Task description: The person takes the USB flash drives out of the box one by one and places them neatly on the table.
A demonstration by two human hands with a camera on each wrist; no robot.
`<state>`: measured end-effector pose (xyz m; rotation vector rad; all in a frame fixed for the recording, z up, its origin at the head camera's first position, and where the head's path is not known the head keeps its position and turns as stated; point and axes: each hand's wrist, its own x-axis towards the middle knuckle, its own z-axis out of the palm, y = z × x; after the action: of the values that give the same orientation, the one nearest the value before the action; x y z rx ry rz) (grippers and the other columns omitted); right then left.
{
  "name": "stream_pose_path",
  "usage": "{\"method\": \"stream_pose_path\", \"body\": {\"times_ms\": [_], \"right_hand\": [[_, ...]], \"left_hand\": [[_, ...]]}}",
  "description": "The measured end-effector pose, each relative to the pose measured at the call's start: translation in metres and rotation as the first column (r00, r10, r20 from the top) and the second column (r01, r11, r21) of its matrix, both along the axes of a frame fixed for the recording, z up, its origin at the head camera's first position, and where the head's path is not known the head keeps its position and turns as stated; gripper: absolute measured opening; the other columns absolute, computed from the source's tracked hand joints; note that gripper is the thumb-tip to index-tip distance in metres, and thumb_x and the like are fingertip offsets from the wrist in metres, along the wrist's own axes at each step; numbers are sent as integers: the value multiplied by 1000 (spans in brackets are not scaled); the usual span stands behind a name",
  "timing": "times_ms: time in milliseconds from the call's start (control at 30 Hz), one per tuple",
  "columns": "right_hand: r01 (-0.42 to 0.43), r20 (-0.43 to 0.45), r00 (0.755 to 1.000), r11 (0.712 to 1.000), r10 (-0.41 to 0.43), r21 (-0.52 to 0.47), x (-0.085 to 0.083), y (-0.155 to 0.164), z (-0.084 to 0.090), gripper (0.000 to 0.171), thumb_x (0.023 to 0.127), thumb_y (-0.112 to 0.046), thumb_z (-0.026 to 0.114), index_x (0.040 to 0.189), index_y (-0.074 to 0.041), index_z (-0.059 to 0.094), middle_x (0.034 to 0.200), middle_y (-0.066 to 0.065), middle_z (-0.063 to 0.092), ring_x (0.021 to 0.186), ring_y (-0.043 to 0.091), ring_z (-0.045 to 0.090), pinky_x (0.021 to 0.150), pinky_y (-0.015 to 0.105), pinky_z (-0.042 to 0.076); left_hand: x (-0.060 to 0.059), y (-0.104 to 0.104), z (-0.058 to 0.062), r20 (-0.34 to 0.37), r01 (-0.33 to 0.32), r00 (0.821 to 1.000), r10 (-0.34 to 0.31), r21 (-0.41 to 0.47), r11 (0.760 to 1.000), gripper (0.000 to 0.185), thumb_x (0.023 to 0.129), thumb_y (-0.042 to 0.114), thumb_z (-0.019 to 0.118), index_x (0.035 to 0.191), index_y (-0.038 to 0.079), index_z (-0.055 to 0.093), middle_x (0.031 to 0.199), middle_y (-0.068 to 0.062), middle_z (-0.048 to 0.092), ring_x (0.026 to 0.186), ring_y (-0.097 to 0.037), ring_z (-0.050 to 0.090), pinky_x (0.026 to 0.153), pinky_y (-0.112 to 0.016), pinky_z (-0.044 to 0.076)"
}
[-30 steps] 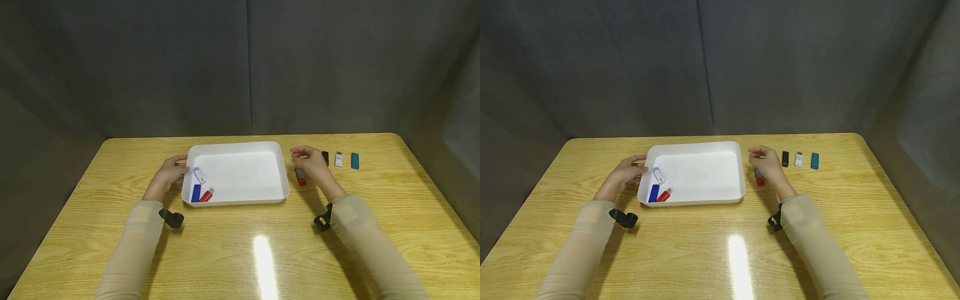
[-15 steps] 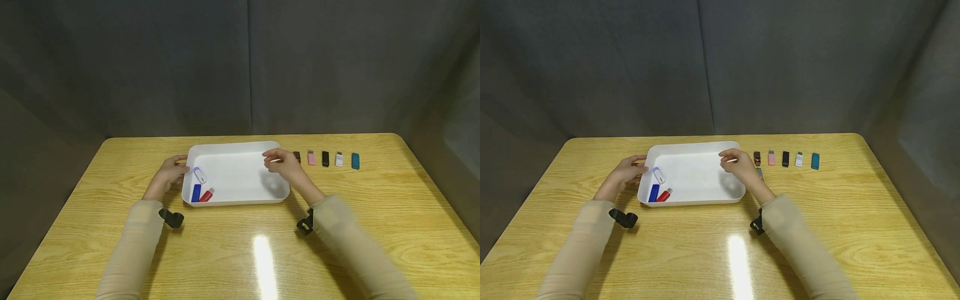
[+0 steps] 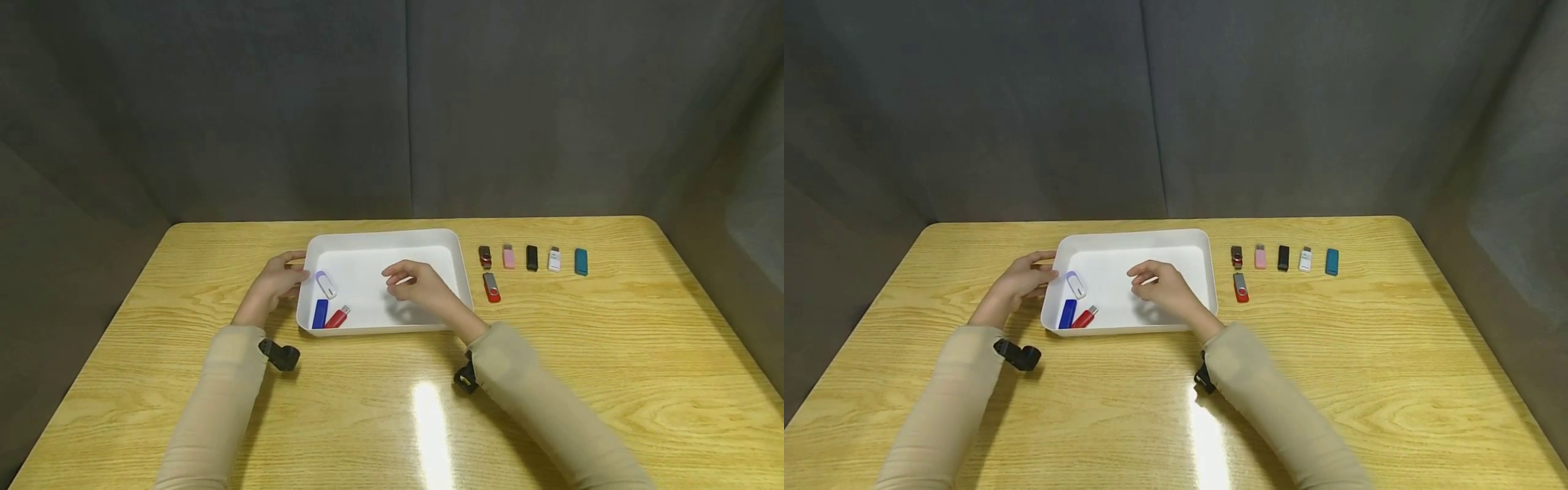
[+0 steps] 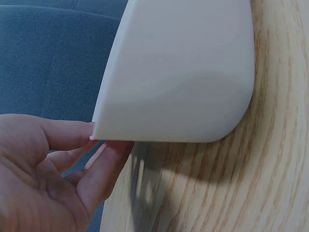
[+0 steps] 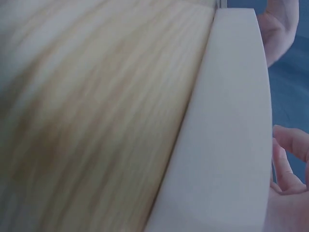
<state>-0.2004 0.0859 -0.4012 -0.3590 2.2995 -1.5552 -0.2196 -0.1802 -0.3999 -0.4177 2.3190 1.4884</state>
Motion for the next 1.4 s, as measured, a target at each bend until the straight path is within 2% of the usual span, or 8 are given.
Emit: {"method": "stream_pose_path", "body": {"times_ms": [167,333,867,1167,1400], "right_hand": [[-39,-18,999,999,39,30,0,-15,-4,32,88,-3,61,120,3,61,104,20,65,86,28,66,73,25,54],[-60,7,998,997,60,37,0,-29,-9,31,87,-1,61,118,3,62,102,18,66,83,22,67,68,19,50],[-97,64,993,995,96,13,3,-62,-11,33,85,1,62,118,0,63,108,18,66,86,20,66,70,22,53],[-93,89,992,995,89,42,6,-71,-16,33,83,2,60,115,-1,64,106,16,67,81,13,60,62,17,47],[-89,83,993,992,81,88,3,-75,-20,31,83,3,61,113,-2,65,109,14,67,90,18,62,64,17,46]], "left_hand": [[-1,1,0,0,2,1000,-2,-2,1000,55,99,7,45,151,9,26,147,-22,40,130,-36,48,106,-45,45],[-1,2,1,-1,0,1000,0,-3,1000,55,99,7,45,151,8,26,147,-23,40,130,-37,48,106,-45,45],[0,0,-1,12,-5,1000,5,-15,1000,55,99,7,44,151,9,25,148,-23,39,132,-37,46,108,-46,42],[0,0,0,5,5,1000,-5,-3,1000,55,99,7,43,151,7,24,148,-24,39,131,-37,46,107,-46,43],[0,2,1,10,0,1000,0,-2,1000,55,99,6,43,151,7,24,148,-24,39,132,-37,46,107,-45,44]]}}
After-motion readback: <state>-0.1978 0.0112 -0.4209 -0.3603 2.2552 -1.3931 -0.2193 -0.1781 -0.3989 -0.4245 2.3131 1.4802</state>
